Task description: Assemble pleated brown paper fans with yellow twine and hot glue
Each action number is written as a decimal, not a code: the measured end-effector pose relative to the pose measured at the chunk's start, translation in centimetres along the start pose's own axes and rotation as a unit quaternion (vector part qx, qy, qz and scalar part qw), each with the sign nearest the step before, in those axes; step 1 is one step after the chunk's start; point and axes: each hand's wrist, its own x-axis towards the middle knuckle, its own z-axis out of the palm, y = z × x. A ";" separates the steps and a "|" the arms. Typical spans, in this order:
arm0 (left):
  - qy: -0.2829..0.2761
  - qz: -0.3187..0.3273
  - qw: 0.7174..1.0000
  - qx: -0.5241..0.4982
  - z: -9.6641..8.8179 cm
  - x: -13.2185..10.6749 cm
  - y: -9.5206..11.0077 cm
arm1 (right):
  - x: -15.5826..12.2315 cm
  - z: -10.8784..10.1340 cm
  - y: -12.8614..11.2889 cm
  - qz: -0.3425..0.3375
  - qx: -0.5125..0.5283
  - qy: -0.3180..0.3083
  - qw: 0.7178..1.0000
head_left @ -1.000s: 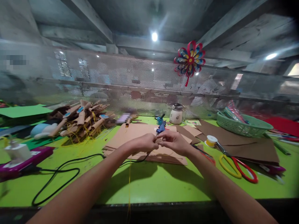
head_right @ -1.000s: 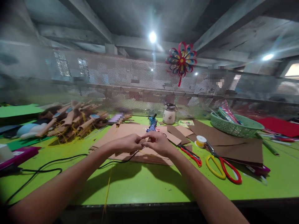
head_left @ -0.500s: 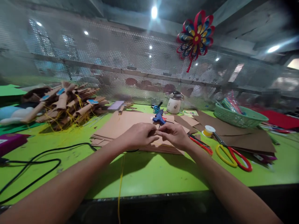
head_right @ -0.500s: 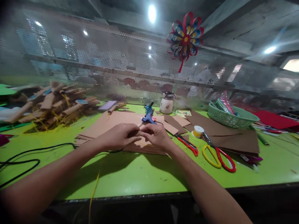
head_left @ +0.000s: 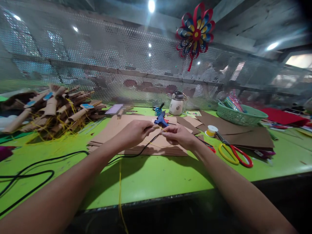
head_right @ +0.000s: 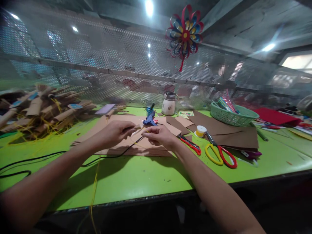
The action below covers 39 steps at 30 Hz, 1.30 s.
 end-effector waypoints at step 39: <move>-0.242 0.040 0.970 0.000 2.2 -2.4 4.1 | 1.3 -1.3 0.5 -0.052 -0.446 0.089 0.889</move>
